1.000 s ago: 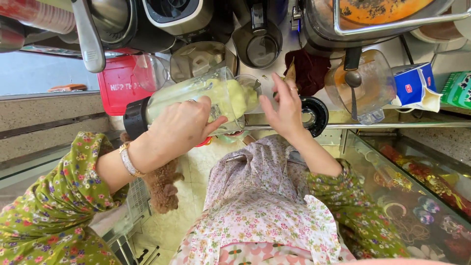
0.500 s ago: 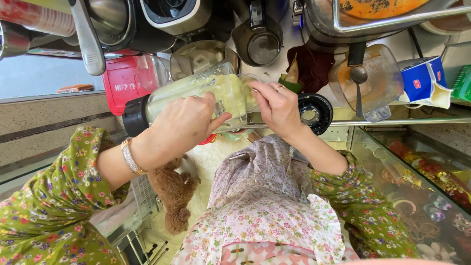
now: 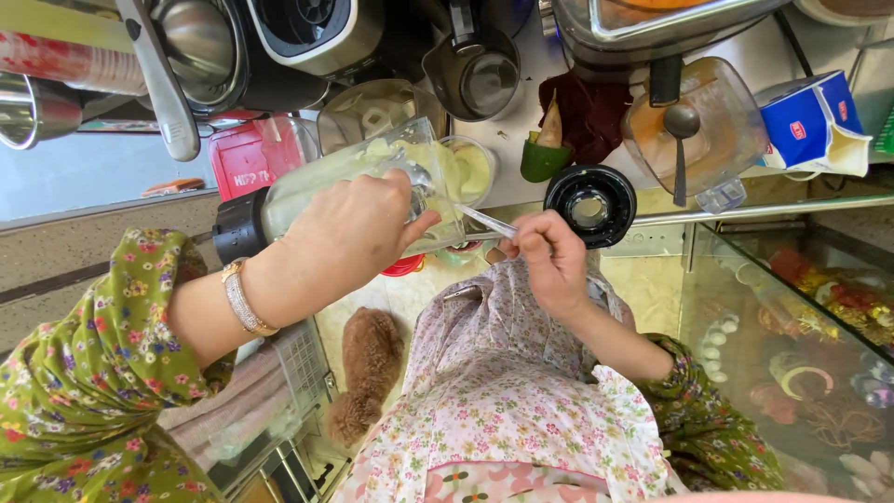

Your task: Preparing a blended fruit smoothie or beverage at a shop counter, involving adding milk, syrups, and ice into a blender.

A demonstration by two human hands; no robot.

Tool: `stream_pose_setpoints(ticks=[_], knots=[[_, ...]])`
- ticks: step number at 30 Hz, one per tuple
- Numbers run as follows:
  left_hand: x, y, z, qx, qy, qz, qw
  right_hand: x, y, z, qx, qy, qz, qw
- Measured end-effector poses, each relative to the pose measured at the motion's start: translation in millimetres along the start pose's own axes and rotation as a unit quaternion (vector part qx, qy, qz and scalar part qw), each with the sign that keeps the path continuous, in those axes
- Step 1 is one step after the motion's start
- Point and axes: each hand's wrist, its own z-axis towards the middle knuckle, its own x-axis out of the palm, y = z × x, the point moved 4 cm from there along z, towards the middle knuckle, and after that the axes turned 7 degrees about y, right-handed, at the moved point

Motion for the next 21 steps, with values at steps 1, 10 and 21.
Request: stream_pose_setpoints(ticks=[1, 10, 21], knots=[[-1, -1, 1, -0.008, 0.011, 0.006, 1.000, 2, -10, -1, 0.041, -0.005, 0.013, 0.999], [-13, -17, 5, -0.038, 0.060, 0.001, 0.997, 12, -4, 24, 0.105, 0.120, -0.038, 0.986], [-18, -17, 13, -0.051, 0.067, 0.028, 0.996, -31, -1, 19, 0.103, 0.085, -0.169, 0.976]])
